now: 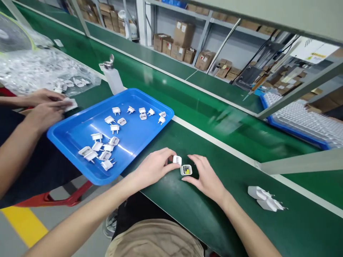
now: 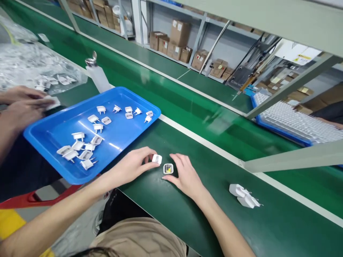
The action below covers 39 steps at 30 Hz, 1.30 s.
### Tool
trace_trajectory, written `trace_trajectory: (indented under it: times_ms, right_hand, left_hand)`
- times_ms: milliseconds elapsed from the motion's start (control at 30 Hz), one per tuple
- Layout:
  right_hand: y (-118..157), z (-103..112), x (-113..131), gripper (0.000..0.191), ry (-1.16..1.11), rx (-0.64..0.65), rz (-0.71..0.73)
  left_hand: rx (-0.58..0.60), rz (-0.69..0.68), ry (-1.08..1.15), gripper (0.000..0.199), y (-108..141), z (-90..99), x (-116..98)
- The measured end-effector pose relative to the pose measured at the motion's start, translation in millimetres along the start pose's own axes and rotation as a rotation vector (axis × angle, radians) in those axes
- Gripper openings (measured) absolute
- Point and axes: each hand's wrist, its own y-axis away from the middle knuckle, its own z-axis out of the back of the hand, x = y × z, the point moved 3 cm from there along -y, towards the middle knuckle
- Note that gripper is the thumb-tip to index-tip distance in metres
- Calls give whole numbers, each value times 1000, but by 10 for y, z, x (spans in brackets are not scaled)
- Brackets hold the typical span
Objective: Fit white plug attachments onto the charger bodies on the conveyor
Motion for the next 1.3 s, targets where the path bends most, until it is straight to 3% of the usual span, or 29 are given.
trace_trajectory:
  times_ms: [67, 200, 267, 333, 367, 500, 567, 733, 867, 967, 1133, 1300]
  right_hand:
    - [29, 98, 26, 64, -39, -46, 49]
    - [5, 263, 29, 38, -179, -100, 166]
    - [12, 278, -18, 30, -256, -169, 125]
    - [36, 235, -87, 25, -387, -223, 18]
    - [52, 199, -120, 25, -477, -246, -48]
    - [107, 48, -147, 25, -709, -234, -213]
    - [115, 15, -105, 23, -651, -174, -204]
    - [119, 21, -61, 26, -437, -160, -198]
    - [128, -13, -75, 22, -565, -184, -240]
    - [115, -7, -53, 24, -616, -183, -191]
    - [58, 96, -1, 21, -260, 25, -142]
    - [50, 286, 53, 23, -151, 165, -135]
  left_hand:
    - [32, -7, 105, 15, -18, -179, -113]
    - [132, -50, 260, 17, -94, -344, -263]
    - [118, -72, 251, 30, -78, -377, -248]
    - [83, -90, 178, 57, -26, -439, -175]
    - [74, -97, 123, 61, 5, -490, -128]
    - [46, -119, -38, 27, 90, -743, 19]
    - [-22, -125, -58, 25, 95, -823, 45]
    - [-116, -157, -184, 48, 69, -895, 58]
    - [-156, -173, -212, 51, 64, -900, 70]
    - [-177, -196, -187, 46, 73, -897, 73]
    - [-158, -200, -154, 36, 89, -895, 74]
    - [-115, -179, -164, 35, 89, -884, 57]
